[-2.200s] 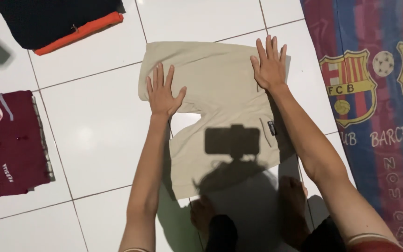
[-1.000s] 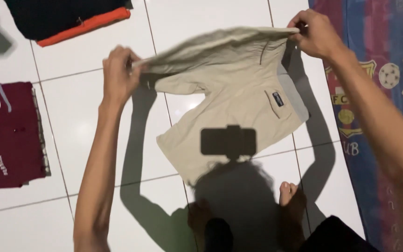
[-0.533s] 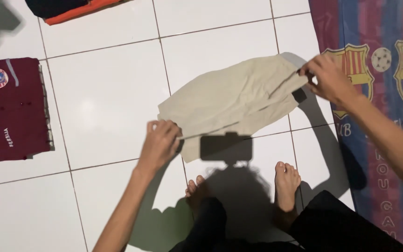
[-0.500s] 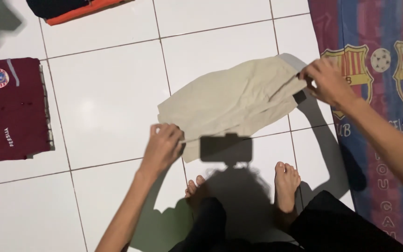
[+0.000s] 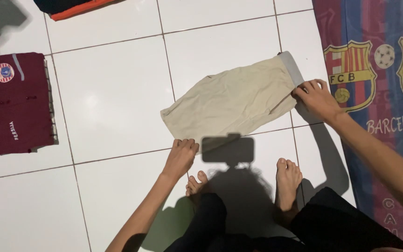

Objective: Folding various items of clothing including shirts and shorts on the floor.

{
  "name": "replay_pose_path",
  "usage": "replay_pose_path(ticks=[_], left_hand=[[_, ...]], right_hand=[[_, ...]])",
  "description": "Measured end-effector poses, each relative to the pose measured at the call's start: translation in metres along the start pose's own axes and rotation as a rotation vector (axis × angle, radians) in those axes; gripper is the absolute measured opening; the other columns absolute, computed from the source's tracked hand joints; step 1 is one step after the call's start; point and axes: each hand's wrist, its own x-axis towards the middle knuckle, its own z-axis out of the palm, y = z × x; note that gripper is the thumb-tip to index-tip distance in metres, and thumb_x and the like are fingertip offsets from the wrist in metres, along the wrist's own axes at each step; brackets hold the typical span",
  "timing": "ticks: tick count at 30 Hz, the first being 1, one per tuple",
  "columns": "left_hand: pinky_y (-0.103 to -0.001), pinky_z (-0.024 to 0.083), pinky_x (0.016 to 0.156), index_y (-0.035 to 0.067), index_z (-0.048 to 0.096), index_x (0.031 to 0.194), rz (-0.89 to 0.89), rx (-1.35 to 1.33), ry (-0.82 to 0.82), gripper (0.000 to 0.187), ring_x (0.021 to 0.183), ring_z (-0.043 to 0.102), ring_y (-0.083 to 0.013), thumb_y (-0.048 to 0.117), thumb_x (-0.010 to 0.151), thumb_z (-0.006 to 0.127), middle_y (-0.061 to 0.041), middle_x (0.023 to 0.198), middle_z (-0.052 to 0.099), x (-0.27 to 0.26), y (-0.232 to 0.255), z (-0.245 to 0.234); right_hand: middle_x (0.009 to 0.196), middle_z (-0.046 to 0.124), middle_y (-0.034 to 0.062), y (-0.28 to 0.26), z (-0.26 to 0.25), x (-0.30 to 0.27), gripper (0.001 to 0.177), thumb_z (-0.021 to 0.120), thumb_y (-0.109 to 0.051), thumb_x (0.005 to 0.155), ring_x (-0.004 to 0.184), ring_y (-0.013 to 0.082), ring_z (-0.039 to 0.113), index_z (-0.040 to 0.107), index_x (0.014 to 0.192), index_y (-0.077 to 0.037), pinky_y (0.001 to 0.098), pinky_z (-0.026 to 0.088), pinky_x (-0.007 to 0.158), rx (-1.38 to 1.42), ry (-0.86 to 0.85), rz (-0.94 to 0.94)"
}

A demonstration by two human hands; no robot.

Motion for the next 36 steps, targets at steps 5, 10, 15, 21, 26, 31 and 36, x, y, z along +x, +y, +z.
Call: replay_pose_path(ticks=[5,10,15,21,26,31,36], left_hand=[[-0.048,0.042,0.085,0.0,0.069,0.1,-0.102,-0.274,-0.287,0.035,0.098,0.06,-0.0357,0.019,0.072,0.081,-0.018,0.101,0.066,0.019,-0.001,-0.017],[-0.049,0.039,0.106,0.003,0.065,0.119,-0.032,-0.365,0.278,0.03,0.123,0.055,-0.0343,0.009,0.09,0.066,-0.018,0.124,0.06,0.082,0.031,-0.018],[-0.05,0.024,0.129,0.007,0.042,0.155,-0.114,-0.302,0.564,0.062,0.158,0.033,-0.0358,0.011,0.095,0.057,-0.019,0.165,0.036,0.148,0.029,0.05],[-0.055,0.017,0.127,0.014,0.034,0.162,-0.225,-0.089,0.402,0.072,0.156,0.025,-0.0333,0.044,0.101,0.057,-0.014,0.169,0.026,0.127,-0.033,0.054],[-0.058,0.009,0.127,0.019,0.034,0.163,-0.428,-0.064,0.435,0.069,0.158,0.017,-0.0371,0.05,0.103,0.049,-0.016,0.171,0.021,0.101,-0.06,0.037],[-0.07,-0.007,0.121,0.02,0.032,0.164,-0.672,-0.116,0.411,0.062,0.159,0.001,-0.0429,0.045,0.109,0.041,-0.016,0.173,0.012,0.084,-0.083,0.027],[-0.07,-0.006,0.12,0.008,0.023,0.167,-0.64,-0.122,0.529,0.07,0.158,-0.001,-0.0475,0.038,0.109,0.046,-0.027,0.171,0.003,0.074,-0.075,0.045]], right_hand=[[0.118,0.063,0.0091,-0.034,-0.03,0.019,0.043,0.074,-0.013,0.075,0.12,0.0273,0.055,0.069,0.117,-0.012,0.0539,0.033,0.114,-0.072,-0.103,0.142],[0.136,0.059,0.0225,-0.096,-0.011,0.073,0.029,0.059,-0.007,0.098,0.129,0.0416,0.055,0.064,0.126,-0.001,0.0517,0.044,0.113,0.567,0.371,-0.004],[0.161,0.039,0.0258,-0.179,0.012,0.136,0.056,0.051,-0.015,0.1,0.153,0.0418,0.033,0.043,0.152,0.003,0.0547,0.025,0.127,0.573,0.377,-0.178],[0.168,0.026,0.012,-0.15,0.009,0.147,0.069,0.05,-0.04,0.102,0.156,0.0328,0.018,0.031,0.161,-0.009,0.0561,0.01,0.125,0.354,0.035,0.036],[0.171,0.024,0.0201,-0.062,0.015,0.114,0.066,0.044,-0.035,0.109,0.158,0.0364,0.02,0.027,0.165,-0.004,0.05,0.016,0.128,0.476,0.132,0.206],[0.169,0.027,0.0224,-0.064,0.013,0.112,0.063,0.044,-0.03,0.109,0.158,0.0383,0.023,0.028,0.164,-0.003,0.0489,0.017,0.128,0.472,0.147,0.184],[0.171,0.027,0.0232,-0.061,0.024,0.091,0.058,0.046,-0.024,0.109,0.161,0.0411,0.023,0.035,0.163,-0.005,0.0528,0.016,0.135,0.517,0.265,0.246]])
